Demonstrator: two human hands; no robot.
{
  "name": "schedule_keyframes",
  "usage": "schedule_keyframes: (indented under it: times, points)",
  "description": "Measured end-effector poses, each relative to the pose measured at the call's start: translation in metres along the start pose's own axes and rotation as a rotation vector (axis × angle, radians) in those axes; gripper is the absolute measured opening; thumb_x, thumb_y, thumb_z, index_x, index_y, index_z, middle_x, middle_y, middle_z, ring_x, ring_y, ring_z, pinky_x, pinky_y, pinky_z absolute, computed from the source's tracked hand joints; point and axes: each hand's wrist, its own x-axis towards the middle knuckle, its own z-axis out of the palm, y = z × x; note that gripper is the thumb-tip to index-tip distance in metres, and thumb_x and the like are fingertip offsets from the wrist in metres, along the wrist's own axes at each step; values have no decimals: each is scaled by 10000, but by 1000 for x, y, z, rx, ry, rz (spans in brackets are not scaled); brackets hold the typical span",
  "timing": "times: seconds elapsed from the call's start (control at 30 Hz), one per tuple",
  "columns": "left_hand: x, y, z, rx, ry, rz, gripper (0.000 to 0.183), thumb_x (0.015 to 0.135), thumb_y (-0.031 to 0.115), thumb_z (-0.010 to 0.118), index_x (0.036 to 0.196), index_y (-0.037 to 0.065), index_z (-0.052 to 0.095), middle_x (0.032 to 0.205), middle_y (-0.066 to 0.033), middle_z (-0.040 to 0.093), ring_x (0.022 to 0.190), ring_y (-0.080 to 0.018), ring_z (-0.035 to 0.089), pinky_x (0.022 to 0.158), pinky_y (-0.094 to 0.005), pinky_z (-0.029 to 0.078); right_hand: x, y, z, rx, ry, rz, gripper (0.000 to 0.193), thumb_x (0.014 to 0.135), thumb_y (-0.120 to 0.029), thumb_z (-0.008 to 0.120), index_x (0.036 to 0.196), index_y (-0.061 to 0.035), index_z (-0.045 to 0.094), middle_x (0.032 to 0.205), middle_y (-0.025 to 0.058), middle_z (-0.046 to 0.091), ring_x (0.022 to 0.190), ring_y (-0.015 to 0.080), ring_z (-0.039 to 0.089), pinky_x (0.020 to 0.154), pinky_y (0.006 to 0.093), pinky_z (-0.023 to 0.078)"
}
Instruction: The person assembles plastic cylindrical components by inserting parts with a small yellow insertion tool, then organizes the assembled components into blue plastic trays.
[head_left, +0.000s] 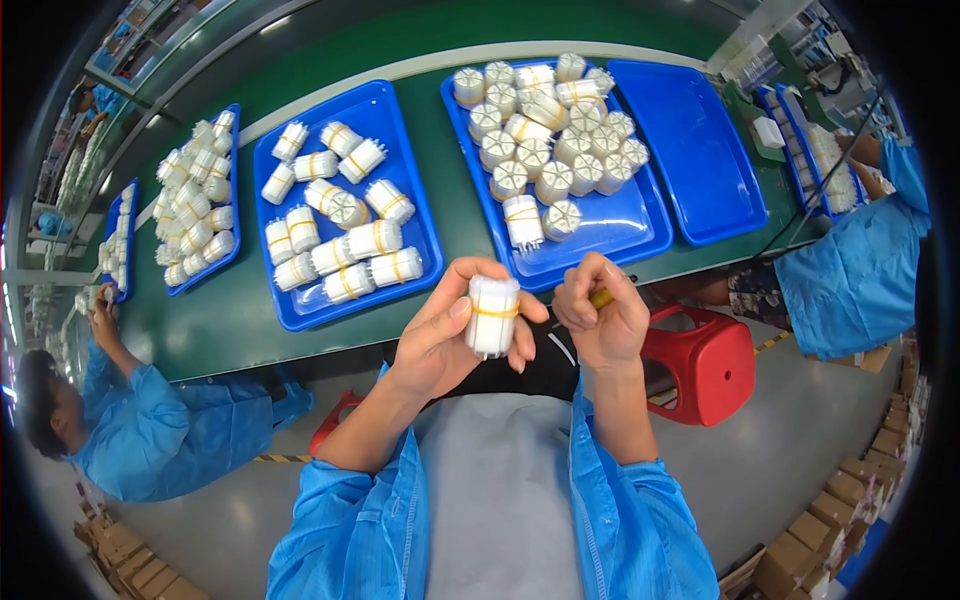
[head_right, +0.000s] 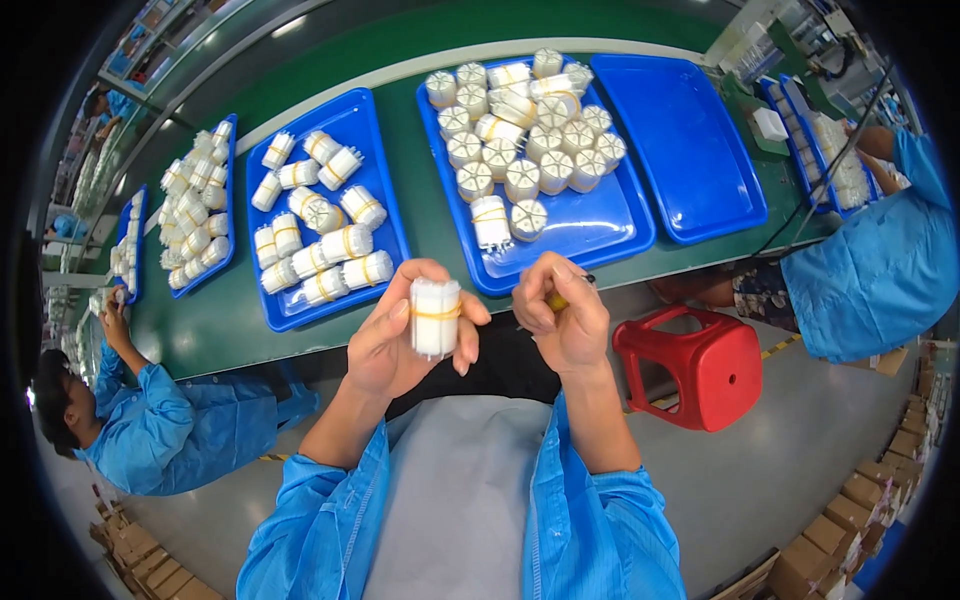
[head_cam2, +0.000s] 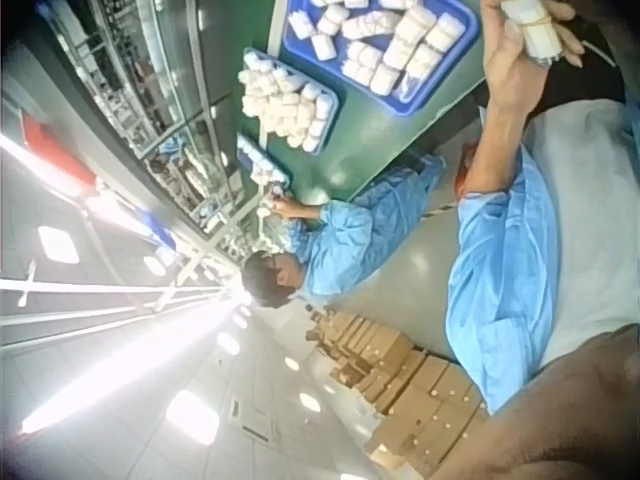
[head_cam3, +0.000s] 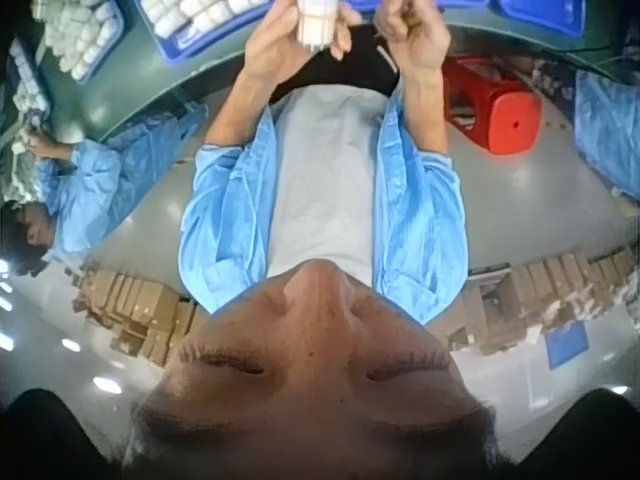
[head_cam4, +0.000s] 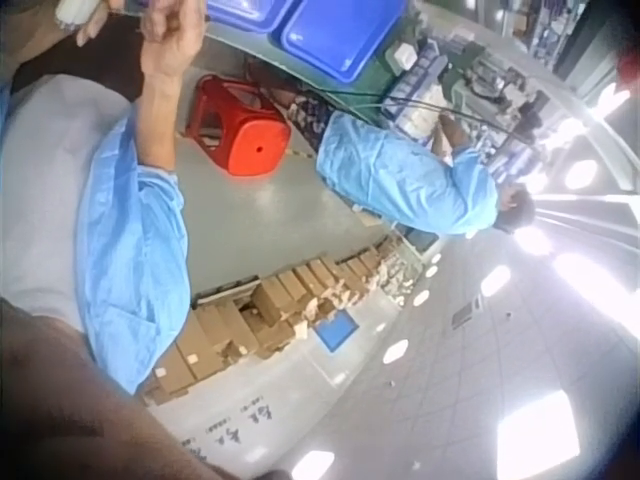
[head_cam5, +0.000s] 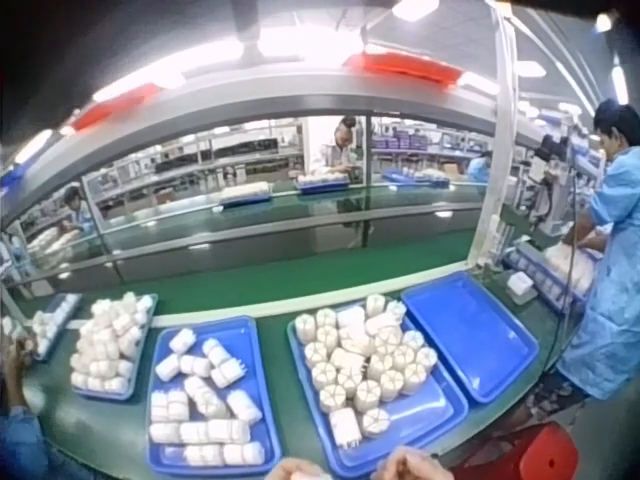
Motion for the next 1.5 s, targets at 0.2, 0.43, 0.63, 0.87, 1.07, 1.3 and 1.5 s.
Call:
schedule_keyframes:
  times: [0.2, 0.43, 0.63, 0.87, 1.07, 1.3, 1.5]
  points:
    - [23, 59, -31, 1193, 346, 326, 384, 895, 125, 640, 1252, 38, 529, 1168, -141, 596, 1009, -226, 615, 885, -344, 485, -8, -5, -8, 28, -1, -4, 364, 1037, -309, 383, 849, -26, 511, 581, 9, 397, 485, 85, 319, 464, 243, 269]
    - [59, 128, -75, 2116, 273, 366, 378, 860, 85, 632, 1237, 93, 606, 1213, -125, 621, 1137, -349, 545, 976, -430, 437, -12, -10, -17, 0, 52, -45, 354, 1040, -295, 392, 839, -28, 508, 576, 11, 395, 474, 83, 310, 457, 240, 263]
    - [63, 134, -107, 2203, 185, 278, 305, 806, 53, 643, 1101, 86, 711, 1189, -117, 642, 1142, -331, 546, 998, -451, 412, -4, -30, -20, -445, 330, -108, 259, 970, -232, 577, 809, -29, 590, 571, -37, 395, 509, 40, 300, 483, 238, 222]
    - [59, 119, -77, 2201, 313, 419, 372, 801, 129, 704, 1167, 76, 664, 1284, -155, 572, 1217, -368, 491, 1039, -463, 384, 45, -41, -27, -1302, 579, -300, 202, 812, -146, 746, 919, -6, 648, 576, 4, 424, 524, 66, 388, 478, 283, 314]
    - [39, 80, -31, 1967, 275, 452, 370, 795, 94, 695, 1158, 52, 646, 1258, -161, 581, 1183, -368, 522, 1018, -452, 403, 49, -27, -2, -1741, 494, -92, 480, 732, -421, 785, 988, -29, 677, 649, 95, 606, 580, 227, 605, 556, 364, 465]
    - [14, 41, 0, 1431, 235, 396, 389, 790, 56, 679, 1174, 21, 632, 1261, -171, 590, 1192, -314, 545, 1002, -412, 428, 20, -25, -16, -1152, 485, -248, 346, 814, -262, 743, 1005, 11, 648, 704, 9, 582, 666, 63, 551, 595, 238, 438]
    - [25, 8, 0, 1250, 28, 392, 590, 749, -43, 691, 1315, 57, 556, 1322, -180, 530, 1202, -314, 543, 1012, -405, 452, -1, -31, 8, -192, 102, -167, 440, 826, -247, 700, 1105, 74, 589, 917, 103, 668, 813, 142, 658, 728, 261, 524]
